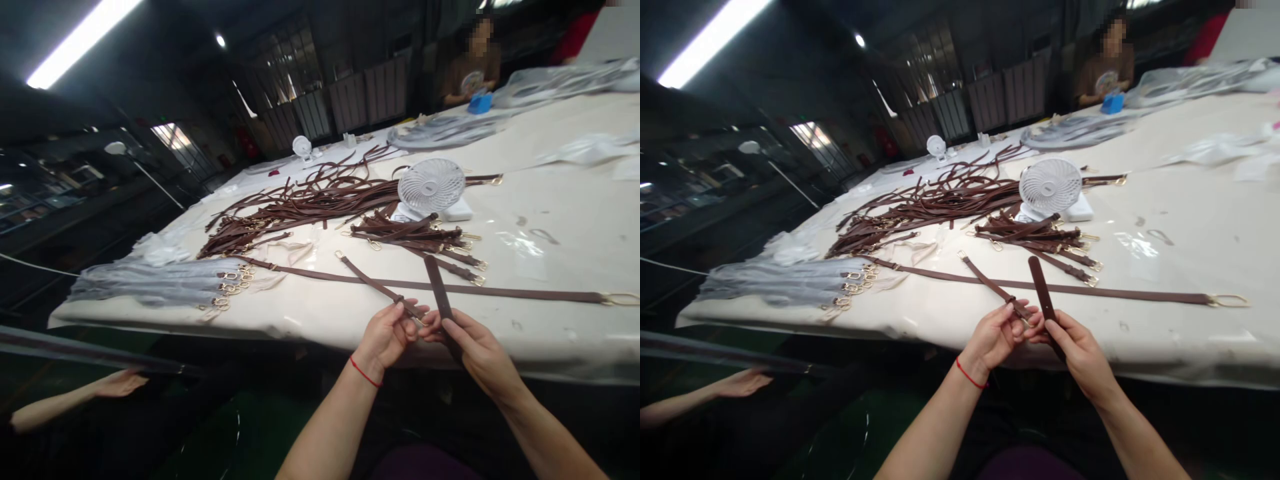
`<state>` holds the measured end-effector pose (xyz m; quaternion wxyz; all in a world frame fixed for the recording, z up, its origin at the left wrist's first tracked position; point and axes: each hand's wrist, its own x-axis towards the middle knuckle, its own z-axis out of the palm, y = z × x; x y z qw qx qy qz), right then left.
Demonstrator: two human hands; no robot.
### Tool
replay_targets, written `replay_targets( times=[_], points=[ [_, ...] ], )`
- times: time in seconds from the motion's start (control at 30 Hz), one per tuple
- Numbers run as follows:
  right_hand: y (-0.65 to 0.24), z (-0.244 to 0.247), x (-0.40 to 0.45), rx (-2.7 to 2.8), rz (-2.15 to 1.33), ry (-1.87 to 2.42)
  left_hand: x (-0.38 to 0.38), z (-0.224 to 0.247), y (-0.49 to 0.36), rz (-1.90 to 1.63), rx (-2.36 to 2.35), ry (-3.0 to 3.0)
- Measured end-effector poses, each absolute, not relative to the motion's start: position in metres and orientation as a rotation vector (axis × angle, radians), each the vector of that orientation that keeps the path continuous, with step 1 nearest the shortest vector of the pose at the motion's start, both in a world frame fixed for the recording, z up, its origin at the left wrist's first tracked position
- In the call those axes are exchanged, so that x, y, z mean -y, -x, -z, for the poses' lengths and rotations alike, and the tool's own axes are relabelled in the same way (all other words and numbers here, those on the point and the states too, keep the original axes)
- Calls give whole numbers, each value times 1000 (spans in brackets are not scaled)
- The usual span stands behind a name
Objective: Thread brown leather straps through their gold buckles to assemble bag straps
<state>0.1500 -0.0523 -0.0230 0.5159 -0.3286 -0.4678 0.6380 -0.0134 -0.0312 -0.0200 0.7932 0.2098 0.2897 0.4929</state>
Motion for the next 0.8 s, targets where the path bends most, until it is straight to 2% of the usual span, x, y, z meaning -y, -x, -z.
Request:
replay_targets(
  times=[0.5, 0.8],
  points=[
    [-151, 31, 51, 1181, -1534, 927, 33, 21, 16, -1101, -620, -340],
    [-155, 29, 54, 1208, -1509, 972, 33, 17, 17, -1010, -829, -568]
  ],
)
